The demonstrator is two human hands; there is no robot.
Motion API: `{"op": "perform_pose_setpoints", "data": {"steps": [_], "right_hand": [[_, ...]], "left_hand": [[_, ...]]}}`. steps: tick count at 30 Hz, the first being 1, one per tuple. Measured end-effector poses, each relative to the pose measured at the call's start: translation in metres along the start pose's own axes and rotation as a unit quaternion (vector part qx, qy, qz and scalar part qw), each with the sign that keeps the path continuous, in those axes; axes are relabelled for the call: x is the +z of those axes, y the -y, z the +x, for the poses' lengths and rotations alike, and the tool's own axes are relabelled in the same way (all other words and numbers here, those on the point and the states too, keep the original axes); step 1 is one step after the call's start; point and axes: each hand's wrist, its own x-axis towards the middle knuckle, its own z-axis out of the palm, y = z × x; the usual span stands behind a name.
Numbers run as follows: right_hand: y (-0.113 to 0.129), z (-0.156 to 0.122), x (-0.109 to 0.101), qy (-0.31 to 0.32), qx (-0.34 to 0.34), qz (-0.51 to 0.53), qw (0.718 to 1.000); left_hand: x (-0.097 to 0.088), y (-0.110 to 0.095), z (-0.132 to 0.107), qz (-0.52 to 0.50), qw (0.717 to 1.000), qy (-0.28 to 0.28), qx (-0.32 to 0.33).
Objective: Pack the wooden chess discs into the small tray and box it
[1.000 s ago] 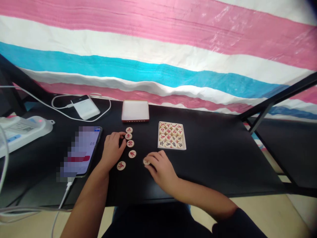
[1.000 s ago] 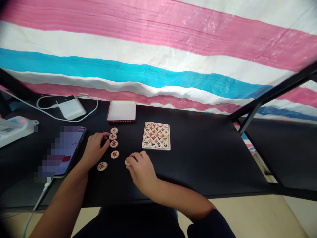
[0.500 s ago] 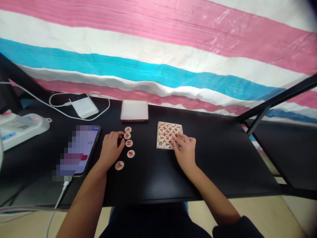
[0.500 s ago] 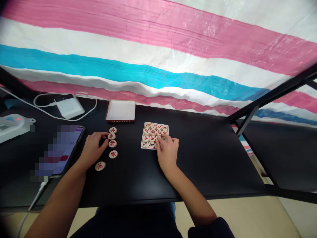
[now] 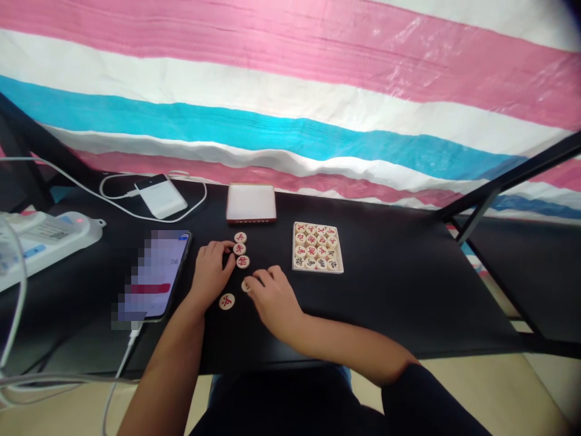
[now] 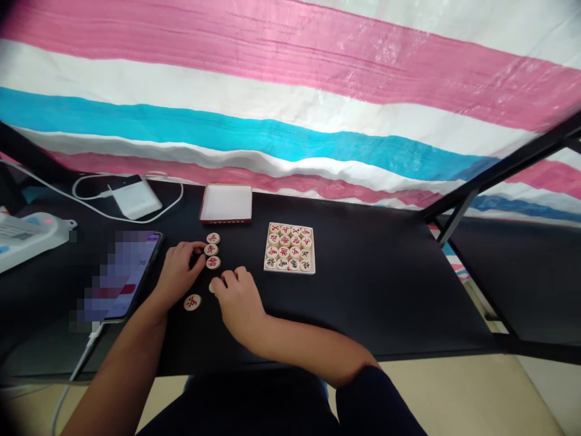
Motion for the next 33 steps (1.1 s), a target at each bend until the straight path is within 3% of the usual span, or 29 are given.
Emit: {"op": "perform_pose_setpoints", "data": {"steps": [7, 11, 14, 17, 20, 23, 26, 29, 33], "right_hand": [[-0.010, -0.020, -0.014, -0.021, 0.069, 0.013, 0.997], [-0.009, -0.019, -0.011, -0.011, 0.064, 0.007, 0.998], [-0.014, -0.019, -0.020, -0.044, 0.069, 0.040, 0.996], [-0.040, -0.026, -0.042, -0.135, 0.123, 0.061, 0.981], [-0.080, -0.038, -0.058, -0.229, 0.218, -0.003, 0.949], [-0.114, -0.046, -0.058, -0.241, 0.245, -0.051, 0.938], [-0.129, -0.049, -0.050, -0.230, 0.224, -0.062, 0.945], [-0.117, -0.048, -0.049, -0.242, 0.220, -0.072, 0.942], [-0.063, -0.036, -0.047, -0.220, 0.173, 0.005, 0.960]], "left_hand": [[0.003, 0.002, 0.000, 0.010, 1.000, -0.012, 0.006], [0.000, 0.000, 0.001, 0.010, 1.000, -0.009, 0.007], [0.000, 0.000, 0.001, 0.013, 1.000, -0.010, 0.005], [0.001, 0.001, 0.001, 0.014, 1.000, -0.004, 0.002], [0.002, 0.002, 0.001, 0.014, 1.000, -0.001, 0.007], [0.003, 0.003, 0.002, 0.013, 1.000, -0.005, 0.010], [0.003, 0.003, 0.001, 0.013, 1.000, -0.004, 0.006], [0.002, 0.001, 0.001, 0.006, 1.000, -0.002, 0.001], [-0.001, -0.003, 0.001, 0.001, 1.000, -0.001, -0.010]]}}
